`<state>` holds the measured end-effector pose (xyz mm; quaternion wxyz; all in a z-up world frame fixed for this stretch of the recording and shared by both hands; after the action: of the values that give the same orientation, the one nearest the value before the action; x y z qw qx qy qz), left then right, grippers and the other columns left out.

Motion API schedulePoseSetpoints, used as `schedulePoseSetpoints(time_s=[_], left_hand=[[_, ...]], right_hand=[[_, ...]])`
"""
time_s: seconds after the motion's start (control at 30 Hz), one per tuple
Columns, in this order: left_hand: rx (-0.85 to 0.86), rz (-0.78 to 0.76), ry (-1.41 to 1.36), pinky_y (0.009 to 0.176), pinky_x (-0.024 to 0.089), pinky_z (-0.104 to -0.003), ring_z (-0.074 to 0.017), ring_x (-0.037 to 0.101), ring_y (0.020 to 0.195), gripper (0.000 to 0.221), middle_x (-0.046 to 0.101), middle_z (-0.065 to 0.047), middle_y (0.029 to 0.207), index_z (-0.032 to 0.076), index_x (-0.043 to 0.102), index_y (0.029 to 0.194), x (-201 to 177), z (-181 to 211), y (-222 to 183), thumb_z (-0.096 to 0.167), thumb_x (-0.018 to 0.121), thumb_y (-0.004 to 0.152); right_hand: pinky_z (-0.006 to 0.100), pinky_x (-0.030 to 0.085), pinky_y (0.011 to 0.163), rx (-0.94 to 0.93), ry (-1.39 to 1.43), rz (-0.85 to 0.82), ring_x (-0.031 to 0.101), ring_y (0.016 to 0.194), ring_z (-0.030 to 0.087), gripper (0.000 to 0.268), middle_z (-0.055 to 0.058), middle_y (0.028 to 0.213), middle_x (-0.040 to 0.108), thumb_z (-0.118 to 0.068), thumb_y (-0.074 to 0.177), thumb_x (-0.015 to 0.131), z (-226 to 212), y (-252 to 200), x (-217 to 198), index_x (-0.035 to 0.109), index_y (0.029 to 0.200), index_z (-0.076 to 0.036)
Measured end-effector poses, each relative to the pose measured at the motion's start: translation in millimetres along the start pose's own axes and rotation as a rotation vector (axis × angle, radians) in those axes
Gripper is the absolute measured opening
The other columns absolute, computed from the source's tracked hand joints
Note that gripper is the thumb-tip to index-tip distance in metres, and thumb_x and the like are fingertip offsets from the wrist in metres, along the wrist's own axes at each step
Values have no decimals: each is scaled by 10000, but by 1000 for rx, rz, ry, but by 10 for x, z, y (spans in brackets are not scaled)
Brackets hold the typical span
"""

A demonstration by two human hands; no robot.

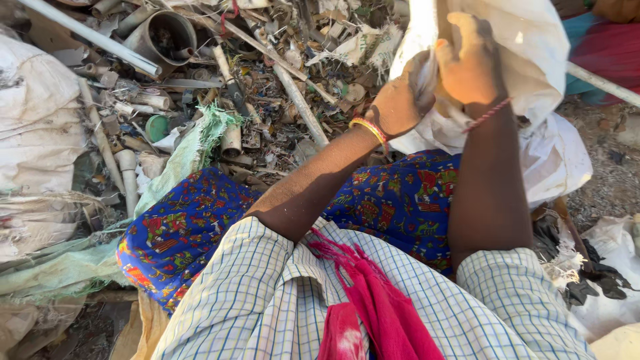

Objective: The person sits in a pile of waste and sorts through various items, placing plastic pieces, tubes, and a small white bottle into a white bag by hand.

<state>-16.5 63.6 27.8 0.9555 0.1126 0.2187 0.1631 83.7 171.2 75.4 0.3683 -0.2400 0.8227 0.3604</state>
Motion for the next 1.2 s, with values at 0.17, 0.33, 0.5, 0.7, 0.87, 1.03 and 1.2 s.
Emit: schedulePoseSetpoints(time_s=[0.17,0.33,0.5,0.7,0.87,1.03,1.2], left_hand=[[-139,-11,-245,794,613,-440,-373,760,780,748,762,-213,1128,59,318,1544,-189,-225,-377,322,679,944],[-427,-48,152,991,514,-448,-383,645,1190,661,653,-273,1309,20,453,1447,-940,-1037,-913,414,682,968],[-770,-226,180,1083,475,-424,-364,619,1266,717,620,-274,1343,13,476,1458,-1536,-1680,-1822,429,676,909],[-911,-227,424,1088,468,-460,-392,590,1297,650,604,-258,1401,-2,558,1395,-1992,-2678,-2132,455,663,946],[-1315,-261,471,1052,501,-462,-433,563,1298,522,521,-286,1441,4,592,1356,-1688,-3696,-2653,325,622,946],[-1132,197,1081,1034,477,-531,-457,571,1284,428,576,-219,1417,130,693,1135,-1815,-3977,-2867,343,613,773],[-1360,172,551,1034,510,-442,-348,628,1215,428,659,-200,1285,75,704,1207,-2112,-4820,-3274,378,632,914]], right_hand=[[362,521,1063,188,490,-97,655,1228,238,322,132,1329,694,-183,1120,663,536,-140,-225,646,1369,20],[352,627,1066,112,686,92,727,1188,230,272,123,1301,734,-109,1159,517,276,-314,-470,656,1345,33],[381,626,916,-274,283,200,734,1017,311,205,205,1240,741,2,1167,519,-1191,-427,-514,681,1278,62],[421,544,977,-383,12,-570,668,1128,338,268,137,1249,686,-187,1042,737,-2256,-429,725,652,1276,-88],[575,456,940,-146,-236,-1013,549,1233,470,561,252,1398,545,-425,883,723,-1820,-735,1662,589,1348,-143],[517,494,990,-70,-378,-1186,610,1223,387,537,185,1329,622,-406,925,653,-1260,-932,1960,586,1386,-137],[516,499,973,11,-321,-1194,613,1203,391,505,178,1307,631,-380,916,650,-1173,-873,1924,609,1356,-135]])
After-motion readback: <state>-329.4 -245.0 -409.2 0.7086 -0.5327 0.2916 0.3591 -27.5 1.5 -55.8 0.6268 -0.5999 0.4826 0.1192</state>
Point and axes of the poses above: each hand's wrist, its own y-axis towards the middle knuckle, its own x-axis out of the palm, z = x × y, the point moved 8 cm from there along y, towards the middle knuckle
